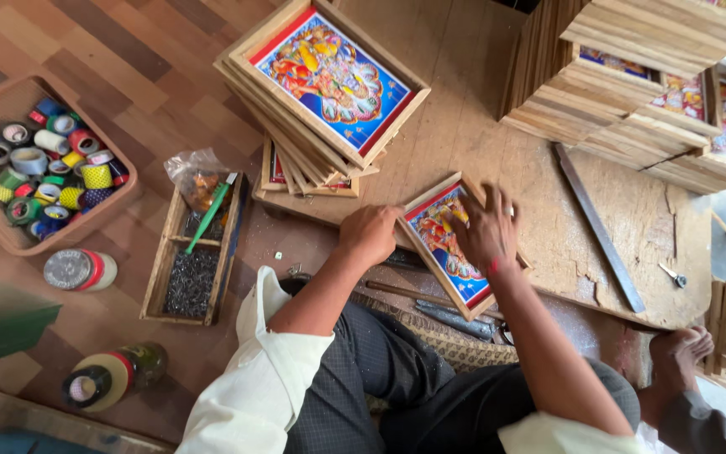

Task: The person sits on the floor and assembles wooden picture frames containing printed deity images. They place a frame on the work surface, insert a printed image, and secure it with a hammer and nails. The person repeats this process for multiple frames, stacking completed units to the side.

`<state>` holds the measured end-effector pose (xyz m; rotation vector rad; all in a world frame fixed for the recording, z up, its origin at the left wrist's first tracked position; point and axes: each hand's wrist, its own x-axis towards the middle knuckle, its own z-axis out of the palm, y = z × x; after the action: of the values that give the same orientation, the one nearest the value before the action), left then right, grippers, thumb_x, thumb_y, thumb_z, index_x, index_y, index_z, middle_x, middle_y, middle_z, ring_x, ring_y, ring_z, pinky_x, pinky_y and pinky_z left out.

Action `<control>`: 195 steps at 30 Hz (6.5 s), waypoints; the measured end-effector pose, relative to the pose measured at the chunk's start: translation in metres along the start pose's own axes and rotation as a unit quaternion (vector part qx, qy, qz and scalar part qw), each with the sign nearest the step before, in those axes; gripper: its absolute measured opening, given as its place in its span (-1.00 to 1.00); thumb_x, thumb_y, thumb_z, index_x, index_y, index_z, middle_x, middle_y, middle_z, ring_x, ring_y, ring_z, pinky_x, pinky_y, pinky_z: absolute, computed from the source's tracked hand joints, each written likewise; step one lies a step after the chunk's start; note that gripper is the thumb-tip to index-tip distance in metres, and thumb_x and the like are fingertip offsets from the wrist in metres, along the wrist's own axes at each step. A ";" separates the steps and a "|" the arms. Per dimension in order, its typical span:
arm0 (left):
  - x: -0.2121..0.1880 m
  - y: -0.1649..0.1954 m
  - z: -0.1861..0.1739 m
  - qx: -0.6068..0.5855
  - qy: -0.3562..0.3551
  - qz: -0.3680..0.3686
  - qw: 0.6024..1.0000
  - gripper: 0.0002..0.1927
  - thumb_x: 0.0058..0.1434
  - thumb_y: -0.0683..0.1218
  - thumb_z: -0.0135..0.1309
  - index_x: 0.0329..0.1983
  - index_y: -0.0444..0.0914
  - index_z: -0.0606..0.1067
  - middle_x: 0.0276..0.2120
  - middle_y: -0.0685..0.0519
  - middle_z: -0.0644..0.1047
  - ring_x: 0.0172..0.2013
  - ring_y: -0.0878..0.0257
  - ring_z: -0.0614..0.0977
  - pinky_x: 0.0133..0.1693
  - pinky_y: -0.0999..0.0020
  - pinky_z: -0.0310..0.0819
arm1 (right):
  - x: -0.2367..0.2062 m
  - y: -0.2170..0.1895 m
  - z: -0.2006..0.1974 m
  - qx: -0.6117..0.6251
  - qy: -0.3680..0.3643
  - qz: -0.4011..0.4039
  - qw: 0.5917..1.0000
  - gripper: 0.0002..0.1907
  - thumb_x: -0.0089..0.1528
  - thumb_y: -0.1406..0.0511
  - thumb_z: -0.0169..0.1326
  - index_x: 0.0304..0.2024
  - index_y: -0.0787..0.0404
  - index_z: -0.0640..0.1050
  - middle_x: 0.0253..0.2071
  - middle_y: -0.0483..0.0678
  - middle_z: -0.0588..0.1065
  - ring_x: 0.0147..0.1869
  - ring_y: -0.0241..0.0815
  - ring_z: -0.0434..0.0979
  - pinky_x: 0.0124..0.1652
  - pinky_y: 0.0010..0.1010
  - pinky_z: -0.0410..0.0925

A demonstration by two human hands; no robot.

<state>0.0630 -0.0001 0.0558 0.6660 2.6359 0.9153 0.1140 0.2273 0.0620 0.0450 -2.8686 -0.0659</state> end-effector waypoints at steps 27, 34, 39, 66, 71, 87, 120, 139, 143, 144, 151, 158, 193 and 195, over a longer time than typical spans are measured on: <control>0.006 -0.008 0.043 -0.091 0.106 0.058 0.989 -0.83 0.12 -0.21 0.06 -0.20 -0.31 0.44 -0.35 -0.16 0.60 -0.26 -0.16 0.64 -0.23 -0.10 0.52 | 0.151 -0.109 -0.062 0.274 0.244 -0.130 0.921 -0.69 0.12 0.32 0.31 -0.09 0.23 0.60 -0.11 0.07 0.55 -0.05 0.09 0.51 -0.08 -0.15 0.37; 0.009 0.013 0.014 -0.100 0.038 0.029 0.994 -0.83 0.10 -0.26 0.03 -0.21 -0.31 0.44 -0.36 -0.16 0.61 -0.24 -0.12 0.65 -0.22 -0.04 0.54 | 0.223 0.143 -0.117 -0.061 0.276 0.064 0.957 -0.29 0.01 0.64 -0.09 0.26 0.37 0.47 0.31 0.18 0.46 0.42 0.28 0.37 0.24 0.09 0.11; 0.012 0.011 0.012 -0.111 0.052 0.018 0.992 -0.71 0.09 -0.28 0.01 -0.08 -0.34 0.45 -0.33 -0.17 0.62 -0.22 -0.12 0.65 -0.22 -0.03 0.54 | 0.210 0.203 -0.145 -0.102 0.115 0.160 0.975 -0.58 0.23 0.50 0.10 0.13 0.14 0.63 0.16 0.09 0.54 0.20 0.12 0.54 0.11 -0.06 0.37; -0.024 0.013 0.007 -0.147 0.150 -0.026 0.977 -0.52 0.16 -0.14 0.14 0.19 -0.21 0.46 -0.19 -0.22 0.63 -0.15 -0.15 0.66 -0.10 0.01 0.56 | -0.053 0.113 -0.052 0.658 -0.044 0.470 0.587 -0.78 0.31 0.38 0.11 -0.04 0.39 0.60 -0.15 0.04 0.61 -0.12 -0.14 0.59 -0.08 -0.37 0.49; -0.046 0.014 0.005 -0.158 0.251 0.002 0.955 -0.49 0.12 -0.17 0.22 0.18 -0.22 0.47 -0.19 -0.20 0.64 -0.16 -0.14 0.67 -0.12 0.04 0.55 | -0.051 0.099 -0.094 0.707 -0.085 0.381 0.589 -0.67 0.29 0.36 0.13 0.06 0.46 0.55 -0.13 0.10 0.60 -0.11 -0.06 0.63 -0.15 -0.28 0.52; -0.052 0.051 0.014 -0.166 0.322 0.146 0.921 -0.43 0.24 -0.14 0.22 0.33 -0.18 0.40 -0.12 -0.11 0.61 -0.16 0.02 0.64 -0.10 0.16 0.54 | -0.071 -0.031 -0.029 0.343 -0.093 0.174 0.918 -0.75 0.19 0.30 0.20 -0.08 0.20 0.66 -0.08 0.03 0.59 -0.21 -0.08 0.66 -0.18 -0.23 0.51; -0.047 0.061 0.014 -0.068 0.247 0.258 0.932 -0.46 0.27 -0.24 0.12 0.33 -0.32 0.38 -0.25 -0.06 0.60 -0.22 0.04 0.61 -0.09 0.14 0.51 | -0.051 -0.012 -0.014 0.828 -0.080 0.325 0.450 -0.88 0.34 0.40 0.13 -0.18 0.41 0.59 -0.20 0.06 0.59 -0.11 -0.11 0.61 -0.01 -0.22 0.49; 0.003 0.005 0.007 0.071 0.025 0.161 0.984 -0.58 0.22 -0.32 -0.08 0.10 -0.25 0.58 -0.27 -0.15 0.60 -0.23 0.02 0.63 -0.21 0.11 0.60 | 0.034 0.002 0.037 0.288 0.146 0.310 0.894 -0.90 0.11 0.26 0.29 -0.36 0.13 0.72 -0.18 -0.04 0.60 -0.16 -0.02 0.63 -0.12 -0.25 0.44; 0.004 0.007 0.011 0.085 0.005 0.132 0.988 -0.64 0.21 -0.31 -0.03 0.02 -0.26 0.61 -0.24 -0.15 0.61 -0.22 0.03 0.63 -0.23 0.13 0.61 | 0.034 0.001 0.042 0.301 0.166 0.297 0.891 -0.87 0.12 0.24 0.31 -0.35 0.16 0.71 -0.17 -0.04 0.59 -0.15 -0.05 0.64 -0.13 -0.30 0.44; 0.005 0.008 0.012 0.084 0.004 0.127 0.988 -0.66 0.21 -0.31 -0.02 0.01 -0.27 0.61 -0.23 -0.16 0.61 -0.23 0.04 0.63 -0.25 0.14 0.62 | 0.033 0.001 0.044 0.297 0.167 0.297 0.892 -0.86 0.12 0.24 0.31 -0.35 0.16 0.71 -0.17 -0.05 0.60 -0.15 -0.06 0.64 -0.13 -0.30 0.44; 0.012 0.001 0.032 0.119 -0.003 0.113 0.986 -0.74 0.25 -0.31 -0.04 -0.09 -0.35 0.62 -0.28 -0.19 0.58 -0.35 0.12 0.59 -0.42 0.26 0.60 | 0.028 0.003 0.056 0.328 0.159 0.313 0.877 -0.85 0.13 0.23 0.34 -0.34 0.17 0.70 -0.17 -0.11 0.59 -0.18 -0.20 0.65 -0.13 -0.38 0.46; 0.013 0.001 0.038 0.132 0.002 0.116 0.984 -0.81 0.32 -0.23 -0.01 -0.14 -0.34 0.62 -0.32 -0.16 0.56 -0.36 0.13 0.56 -0.44 0.26 0.55 | 0.027 0.004 0.059 0.304 0.170 0.292 0.891 -0.90 0.12 0.26 0.34 -0.35 0.13 0.72 -0.17 -0.10 0.59 -0.19 -0.18 0.64 -0.16 -0.37 0.44; 0.005 0.022 0.023 0.167 -0.006 0.067 0.984 -0.86 0.13 -0.12 0.15 -0.27 -0.24 0.63 -0.16 -0.07 0.59 -0.11 0.02 0.64 -0.17 0.00 0.56 | -0.003 -0.014 0.022 0.147 0.001 -0.146 0.978 -0.67 0.29 0.40 0.00 0.11 0.07 0.50 -0.03 -0.04 0.62 0.34 0.05 0.47 0.37 0.07 0.08; 0.006 0.021 0.023 0.167 -0.033 0.059 0.984 -0.85 0.15 -0.12 0.15 -0.25 -0.25 0.62 -0.15 -0.08 0.59 -0.13 0.04 0.64 -0.18 0.01 0.56 | 0.011 0.006 0.017 0.079 0.037 -0.150 0.985 -0.70 0.33 0.41 -0.02 0.08 -0.01 0.50 0.03 -0.11 0.64 0.36 0.04 0.44 0.39 0.11 0.03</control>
<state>0.0736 0.0293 0.0508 0.9228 2.7380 0.4701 0.0984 0.2339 0.0487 0.5002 -2.7632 0.1021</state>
